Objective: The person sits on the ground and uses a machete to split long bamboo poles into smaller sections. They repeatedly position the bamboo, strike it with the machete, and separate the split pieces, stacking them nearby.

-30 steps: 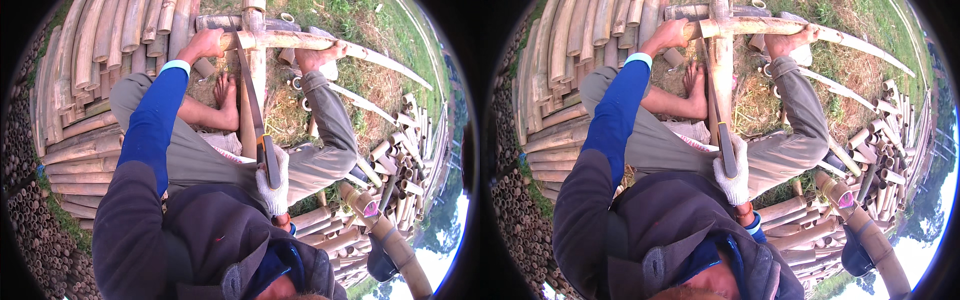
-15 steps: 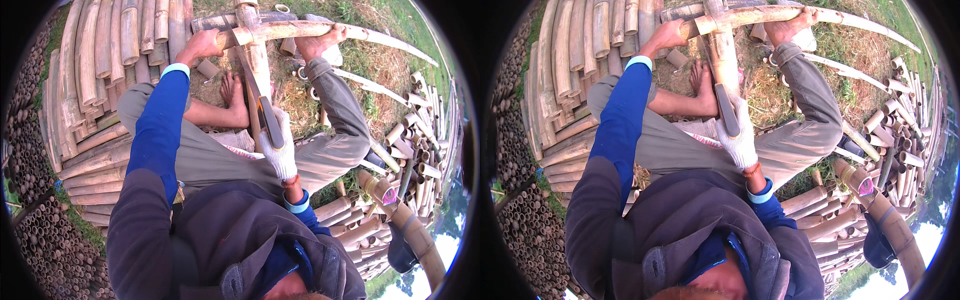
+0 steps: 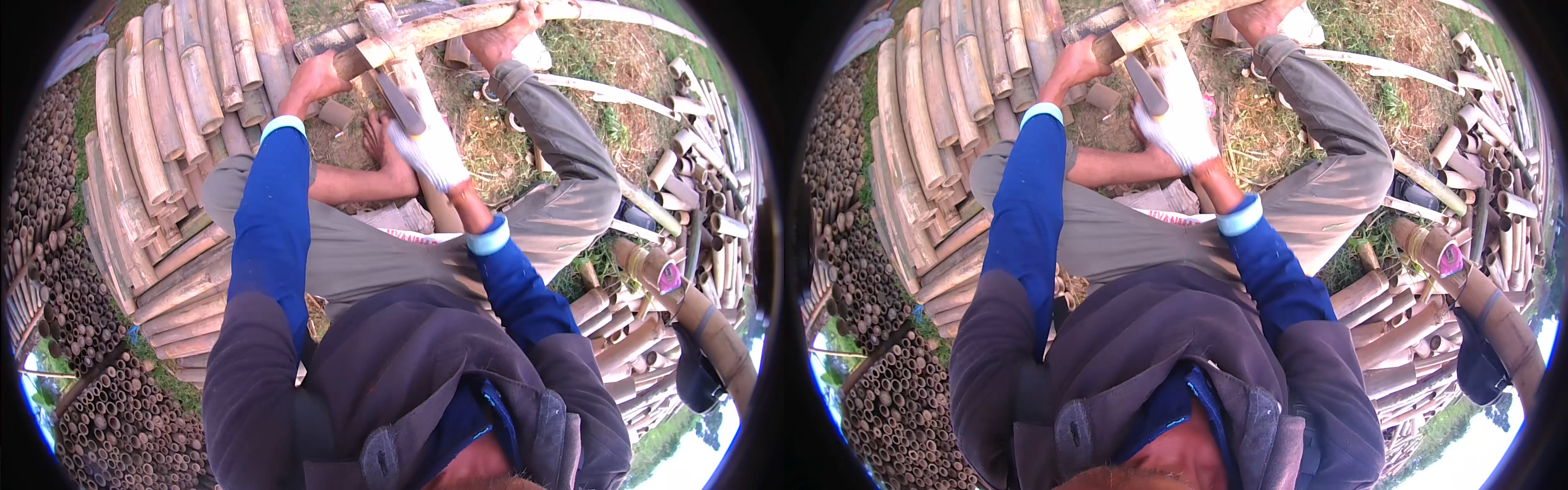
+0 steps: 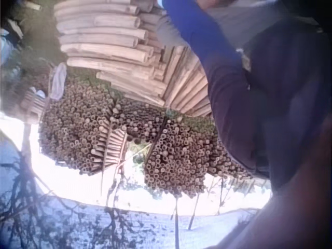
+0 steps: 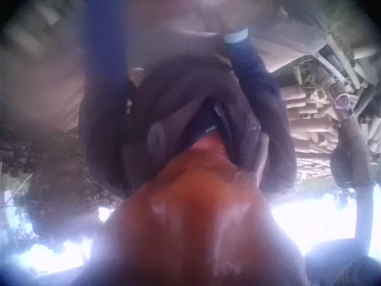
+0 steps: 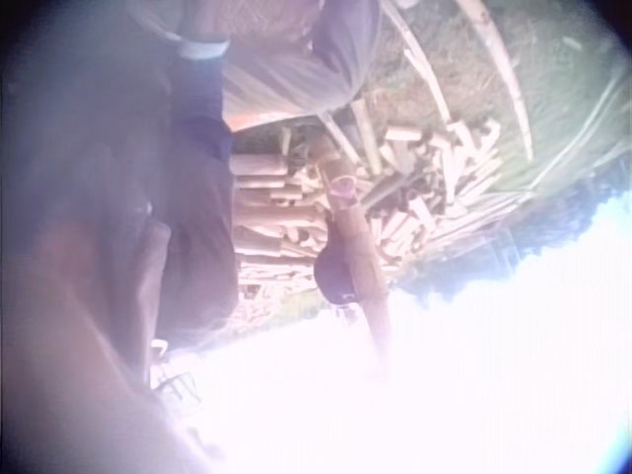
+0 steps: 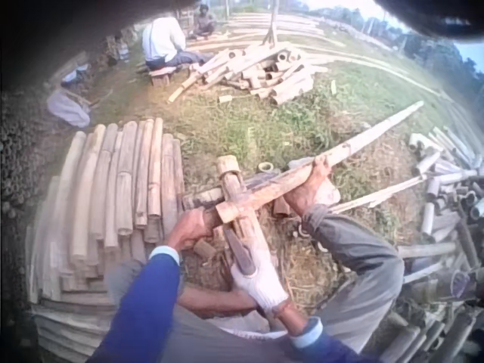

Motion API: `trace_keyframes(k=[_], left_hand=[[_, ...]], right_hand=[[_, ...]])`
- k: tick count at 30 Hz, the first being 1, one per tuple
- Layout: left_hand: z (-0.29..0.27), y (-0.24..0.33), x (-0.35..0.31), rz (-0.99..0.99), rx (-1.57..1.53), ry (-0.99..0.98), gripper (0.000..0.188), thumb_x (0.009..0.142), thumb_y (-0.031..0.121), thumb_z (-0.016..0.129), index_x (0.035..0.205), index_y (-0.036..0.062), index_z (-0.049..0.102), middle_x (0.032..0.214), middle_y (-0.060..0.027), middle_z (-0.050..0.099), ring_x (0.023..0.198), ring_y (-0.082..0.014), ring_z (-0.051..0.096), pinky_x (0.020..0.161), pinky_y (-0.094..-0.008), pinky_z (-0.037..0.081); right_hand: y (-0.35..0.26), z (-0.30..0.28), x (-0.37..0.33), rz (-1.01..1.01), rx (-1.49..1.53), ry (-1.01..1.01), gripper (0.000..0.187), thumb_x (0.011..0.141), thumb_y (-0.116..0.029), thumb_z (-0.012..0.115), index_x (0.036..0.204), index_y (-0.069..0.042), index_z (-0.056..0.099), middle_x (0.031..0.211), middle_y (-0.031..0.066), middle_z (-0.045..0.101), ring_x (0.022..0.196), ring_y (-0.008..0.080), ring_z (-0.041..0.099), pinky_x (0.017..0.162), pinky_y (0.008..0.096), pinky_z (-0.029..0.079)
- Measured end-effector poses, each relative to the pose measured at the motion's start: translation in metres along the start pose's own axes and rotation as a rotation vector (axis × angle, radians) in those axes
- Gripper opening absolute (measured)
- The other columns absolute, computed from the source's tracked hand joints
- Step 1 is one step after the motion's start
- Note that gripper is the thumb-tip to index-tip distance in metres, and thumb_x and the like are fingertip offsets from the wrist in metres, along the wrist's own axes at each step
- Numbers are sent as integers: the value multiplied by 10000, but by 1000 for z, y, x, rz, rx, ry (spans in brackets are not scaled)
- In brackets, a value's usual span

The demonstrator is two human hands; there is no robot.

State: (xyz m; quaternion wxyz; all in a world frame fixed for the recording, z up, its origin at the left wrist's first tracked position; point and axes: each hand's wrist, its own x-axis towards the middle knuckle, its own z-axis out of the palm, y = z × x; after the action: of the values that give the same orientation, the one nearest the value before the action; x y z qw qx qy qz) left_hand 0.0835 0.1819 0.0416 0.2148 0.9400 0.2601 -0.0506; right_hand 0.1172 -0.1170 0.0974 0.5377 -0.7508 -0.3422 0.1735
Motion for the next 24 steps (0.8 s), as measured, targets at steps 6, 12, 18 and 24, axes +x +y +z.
trace_keyframes(k=[6,12,18,24], left_hand=[[2,-3,-11,-46,3,-32,933,674,401,886,1476,1,623,1266,-305,749,1208,-433,729,1062,-447,581],[-2,19,0,-69,-7,-36,758,685,405,910,1297,10,699,1168,-291,780,1125,-438,756,1008,-486,597],[-6,7,-2,6,-33,-15,763,673,399,913,1282,-7,698,1187,-287,776,1135,-438,750,1000,-472,593],[4,2,-15,-76,4,71,801,684,405,874,1342,0,663,1176,-300,776,1113,-426,763,995,-459,595]], right_hand=[[-73,-98,-167,253,-63,-140,636,874,-43,769,1473,-14,557,1307,200,680,1238,335,695,1093,408,532],[15,11,45,-234,-208,60,478,930,-180,791,1358,-22,648,1194,193,696,1134,343,664,1021,432,529],[11,0,3,-118,-74,64,520,900,-209,801,1367,-44,642,1220,216,708,1140,375,694,1026,443,544],[-58,-89,-150,231,-29,-116,667,854,-47,778,1483,-43,558,1321,204,687,1282,330,688,1115,420,521]])
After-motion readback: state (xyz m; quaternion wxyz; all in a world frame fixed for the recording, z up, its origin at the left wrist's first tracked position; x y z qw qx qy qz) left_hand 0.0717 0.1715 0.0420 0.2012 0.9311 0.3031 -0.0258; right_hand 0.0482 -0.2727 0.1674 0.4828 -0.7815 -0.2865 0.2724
